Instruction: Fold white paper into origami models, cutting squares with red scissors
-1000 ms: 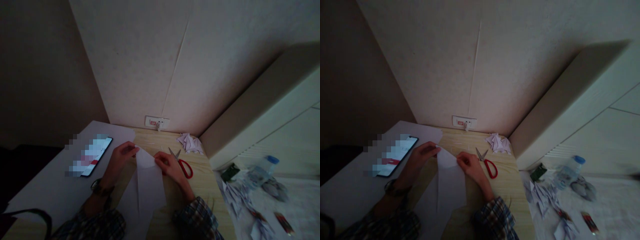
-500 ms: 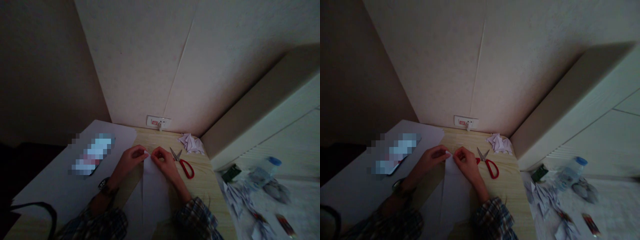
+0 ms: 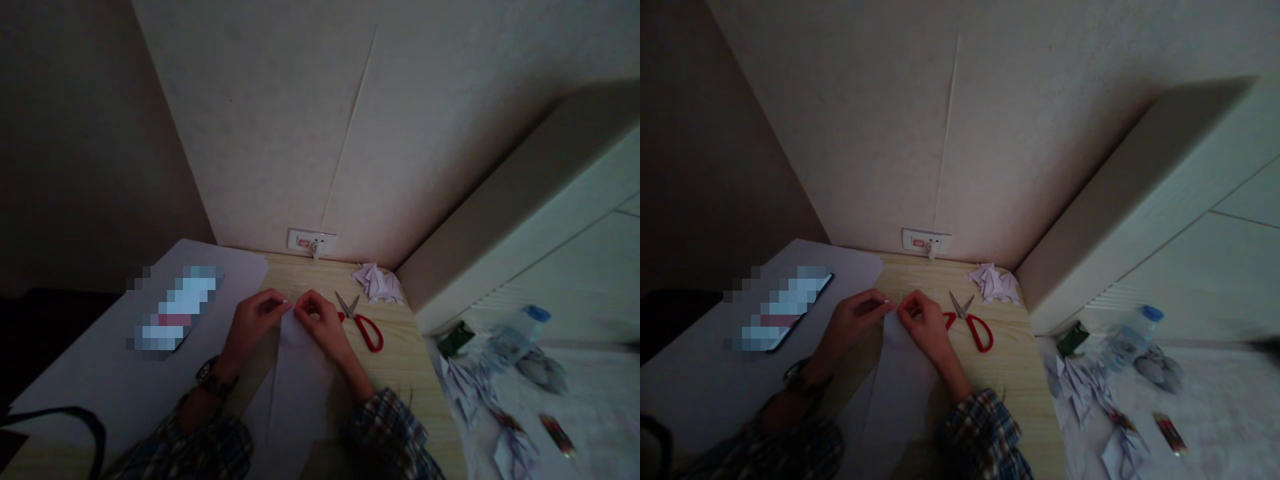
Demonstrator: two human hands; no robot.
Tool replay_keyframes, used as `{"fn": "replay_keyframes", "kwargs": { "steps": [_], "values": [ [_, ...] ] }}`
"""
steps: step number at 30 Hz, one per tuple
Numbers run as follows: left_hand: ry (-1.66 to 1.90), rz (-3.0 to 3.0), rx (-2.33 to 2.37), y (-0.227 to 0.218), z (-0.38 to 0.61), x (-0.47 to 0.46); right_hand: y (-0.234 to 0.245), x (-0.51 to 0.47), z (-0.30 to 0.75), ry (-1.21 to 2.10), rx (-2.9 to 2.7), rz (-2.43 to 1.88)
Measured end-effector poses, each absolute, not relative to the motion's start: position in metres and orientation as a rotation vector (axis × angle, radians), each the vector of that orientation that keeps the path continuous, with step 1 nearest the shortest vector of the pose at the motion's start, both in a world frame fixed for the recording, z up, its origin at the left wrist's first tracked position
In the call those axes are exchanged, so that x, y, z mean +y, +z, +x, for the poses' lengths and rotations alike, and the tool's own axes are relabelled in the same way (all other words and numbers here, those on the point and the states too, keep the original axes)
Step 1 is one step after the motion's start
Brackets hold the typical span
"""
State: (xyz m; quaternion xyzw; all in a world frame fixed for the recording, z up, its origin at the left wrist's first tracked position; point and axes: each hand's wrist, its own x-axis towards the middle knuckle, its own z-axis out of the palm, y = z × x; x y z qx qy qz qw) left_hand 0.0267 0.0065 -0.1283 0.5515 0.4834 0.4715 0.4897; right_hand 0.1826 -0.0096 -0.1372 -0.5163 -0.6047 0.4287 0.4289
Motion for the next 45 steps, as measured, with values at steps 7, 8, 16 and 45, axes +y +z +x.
{"fn": "replay_keyframes", "kwargs": {
  "steps": [7,8,16,45],
  "values": [
    [1.369,1.166,1.284,-0.125,0.01,0.012,-0.144,-0.011,0.199,1.1,-1.469,-1.328],
    [1.387,1.15,1.292,-0.125,0.008,0.012,-0.144,-0.011,0.2,1.099,-1.463,-1.329],
    [1.312,1.101,1.245,-0.123,0.013,0.01,-0.143,-0.011,0.202,1.12,-1.432,-1.307],
    [1.21,1.032,1.199,-0.118,0.022,0.006,-0.143,-0.013,0.197,1.085,-1.445,-1.303]
  ]
}}
